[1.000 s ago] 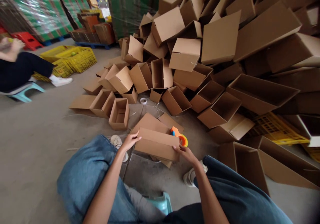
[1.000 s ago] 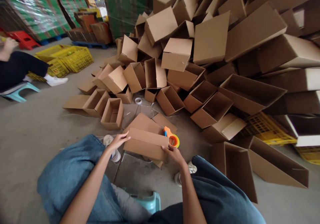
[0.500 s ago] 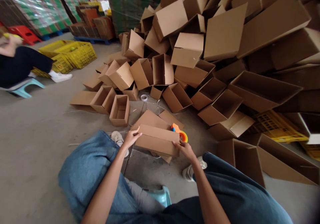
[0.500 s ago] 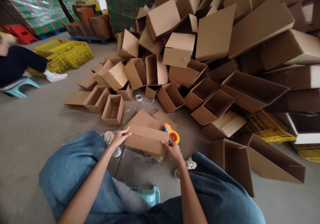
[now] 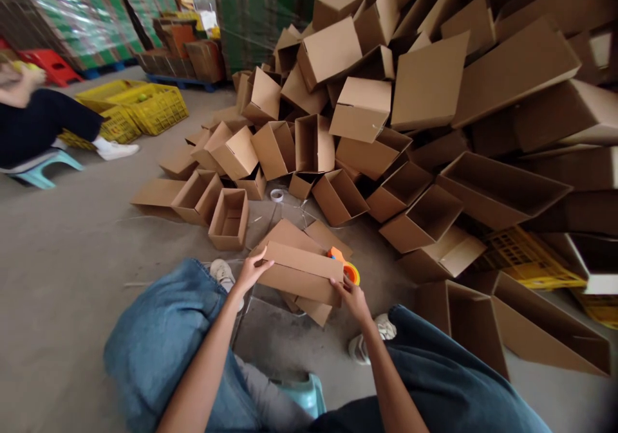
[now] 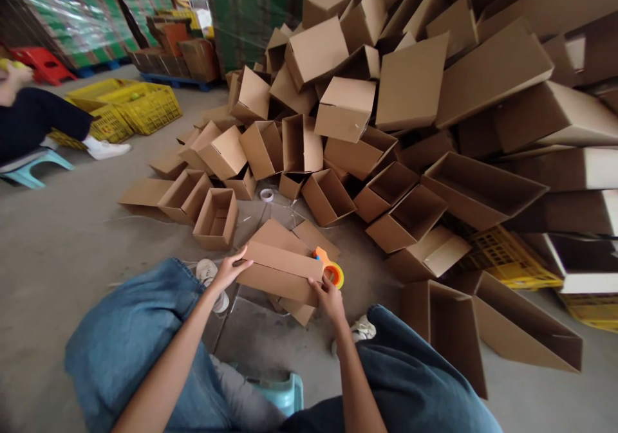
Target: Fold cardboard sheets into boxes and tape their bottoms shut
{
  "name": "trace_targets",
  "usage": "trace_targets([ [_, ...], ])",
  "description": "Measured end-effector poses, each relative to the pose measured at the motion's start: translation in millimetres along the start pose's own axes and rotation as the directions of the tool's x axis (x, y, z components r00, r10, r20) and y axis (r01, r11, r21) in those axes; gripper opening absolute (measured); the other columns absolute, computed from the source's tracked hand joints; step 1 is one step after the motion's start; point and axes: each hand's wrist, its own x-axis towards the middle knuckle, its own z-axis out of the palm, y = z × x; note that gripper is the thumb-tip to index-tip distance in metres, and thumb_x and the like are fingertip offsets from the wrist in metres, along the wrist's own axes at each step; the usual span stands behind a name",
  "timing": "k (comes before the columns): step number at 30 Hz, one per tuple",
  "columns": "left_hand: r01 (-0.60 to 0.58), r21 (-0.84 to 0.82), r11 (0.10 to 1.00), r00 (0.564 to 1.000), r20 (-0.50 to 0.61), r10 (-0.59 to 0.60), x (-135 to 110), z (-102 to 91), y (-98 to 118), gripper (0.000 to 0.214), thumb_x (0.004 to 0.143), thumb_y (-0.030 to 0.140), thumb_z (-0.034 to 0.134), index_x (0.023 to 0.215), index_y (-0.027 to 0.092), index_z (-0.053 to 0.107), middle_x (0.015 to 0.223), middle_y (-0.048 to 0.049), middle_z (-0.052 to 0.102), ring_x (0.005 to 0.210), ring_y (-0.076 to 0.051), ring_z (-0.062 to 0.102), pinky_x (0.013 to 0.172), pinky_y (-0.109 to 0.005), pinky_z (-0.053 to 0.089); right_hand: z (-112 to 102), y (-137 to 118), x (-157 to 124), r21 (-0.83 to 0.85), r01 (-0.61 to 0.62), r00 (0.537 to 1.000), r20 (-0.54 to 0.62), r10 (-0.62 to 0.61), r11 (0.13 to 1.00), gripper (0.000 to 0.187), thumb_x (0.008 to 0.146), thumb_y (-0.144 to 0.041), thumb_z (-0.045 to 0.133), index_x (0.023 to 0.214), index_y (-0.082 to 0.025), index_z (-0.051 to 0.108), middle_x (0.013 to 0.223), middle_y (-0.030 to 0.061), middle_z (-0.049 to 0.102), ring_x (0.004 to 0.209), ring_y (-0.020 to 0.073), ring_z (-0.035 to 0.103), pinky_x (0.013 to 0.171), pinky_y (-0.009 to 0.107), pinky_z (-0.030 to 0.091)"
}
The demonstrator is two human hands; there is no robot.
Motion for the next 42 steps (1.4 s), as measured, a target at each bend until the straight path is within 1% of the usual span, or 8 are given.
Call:
trace_targets([
  [4, -0.013, -0.023, 1.0, 1.0, -0.014, 0.013, -0.7, 8.5, -7.2, 0.074, 0.07, 0.036, 0.074, 0.137, 0.017, 0.05, 0.138, -0.0082, 0.053, 0.131, -0.024, 0.047, 0.112, -0.038, 0.033, 1.1, 1.3, 3.2, -0.023, 0.004, 1.0, 0.02, -0.004, 1.0, 0.069, 0.072, -0.067, 0.057, 0.124, -0.02, 0.062, 0.105, 0.0079, 0.072, 0.102, 0.0289, 0.066, 0.087, 0.038, 0.05],
  [7, -0.009, -0.059, 0.998, 0.999, -0.031, 0.007, -0.1, 12.6, -11.1, 0.076, 0.071, 0.037, 0.074, 0.14, 0.017, 0.047, 0.141, -0.0085, 0.05, 0.133, -0.024, 0.044, 0.112, -0.036, 0.033, 1.2, -0.1, 5.6, -0.059, -0.008, 1.0, 0.007, 0.008, 0.998, 0.068, 0.073, -0.068, 0.056, 0.122, -0.021, 0.062, 0.103, 0.008, 0.072, 0.098, 0.0275, 0.066, 0.085, 0.037, 0.049],
  [16, 0.002, -0.144, 0.99, 0.999, -0.031, -0.007, 3.8, 19.3, -18.8, 0.081, 0.073, 0.038, 0.072, 0.145, 0.02, 0.039, 0.144, -0.0065, 0.047, 0.136, -0.023, 0.04, 0.114, -0.037, 0.031, 8.6, -9.1, 7.1, -0.147, 0.008, 0.997, -0.073, -0.019, 0.989, 0.064, 0.073, -0.074, 0.047, 0.101, -0.019, 0.065, 0.085, 0.0072, 0.071, 0.082, 0.0266, 0.066, 0.068, 0.031, 0.046],
  [23, 0.045, -0.232, 0.972, 0.993, -0.096, -0.068, 10.7, 27.7, -22.7, 0.069, 0.078, 0.042, 0.066, 0.14, 0.018, 0.047, 0.144, -0.007, 0.047, 0.135, -0.023, 0.042, 0.114, -0.036, 0.032, 10.7, -10.9, 9.2, -0.065, -0.09, 0.991, -0.102, 0.083, 0.994, 0.076, 0.069, -0.071, 0.054, 0.119, -0.015, 0.062, 0.098, 0.012, 0.072, 0.095, 0.0288, 0.066, 0.078, 0.034, 0.048],
  [29, 0.048, -0.141, 0.989, 0.991, -0.117, -0.065, 9.3, 25.5, -20.7, 0.064, 0.079, 0.04, 0.064, 0.137, 0.016, 0.05, 0.14, -0.008, 0.049, 0.132, -0.024, 0.045, 0.113, -0.038, 0.033, 8.8, -12.3, 14.0, 0.063, -0.185, 0.976, -0.103, 0.191, 0.981, 0.075, 0.064, -0.062, 0.066, 0.122, -0.014, 0.061, 0.102, 0.0135, 0.072, 0.098, 0.0289, 0.066, 0.08, 0.034, 0.051],
  [35, 0.051, -0.1, 0.994, 0.991, -0.116, -0.063, 10.5, 25.4, -16.1, 0.058, 0.082, 0.032, 0.061, 0.137, 0.017, 0.05, 0.138, -0.007, 0.052, 0.132, -0.022, 0.046, 0.112, -0.037, 0.034, 7.7, -16.1, 19.2, -0.096, -0.239, 0.967, -0.118, 0.227, 0.966, 0.072, 0.064, -0.063, 0.063, 0.12, -0.017, 0.061, 0.102, 0.0125, 0.07, 0.099, 0.029, 0.065, 0.085, 0.038, 0.048],
  [39, 0.103, -0.081, 0.991, 0.985, -0.127, -0.113, 12.4, 25.8, -9.0, 0.058, 0.082, 0.026, 0.06, 0.138, 0.019, 0.049, 0.135, -0.0049, 0.056, 0.131, -0.022, 0.047, 0.111, -0.037, 0.035, 5.2, -15.1, 26.7, -0.155, -0.251, 0.965, -0.115, 0.235, 0.956, 0.065, 0.063, -0.061, 0.063, 0.113, -0.02, 0.061, 0.097, 0.0096, 0.069, 0.093, 0.0278, 0.065, 0.081, 0.036, 0.048],
  [42, 0.131, 0.014, 0.991, 0.983, -0.131, -0.128, 9.1, 25.7, -1.2, 0.058, 0.084, 0.029, 0.058, 0.14, 0.019, 0.045, 0.135, -0.0056, 0.056, 0.13, -0.024, 0.048, 0.108, -0.038, 0.039, 5.2, -12.0, 33.2, -0.164, -0.29, 0.953, -0.144, 0.268, 0.943, 0.056, 0.061, -0.056, 0.065, 0.106, -0.023, 0.062, 0.089, 0.006, 0.069, 0.086, 0.0269, 0.065, 0.076, 0.035, 0.048],
])
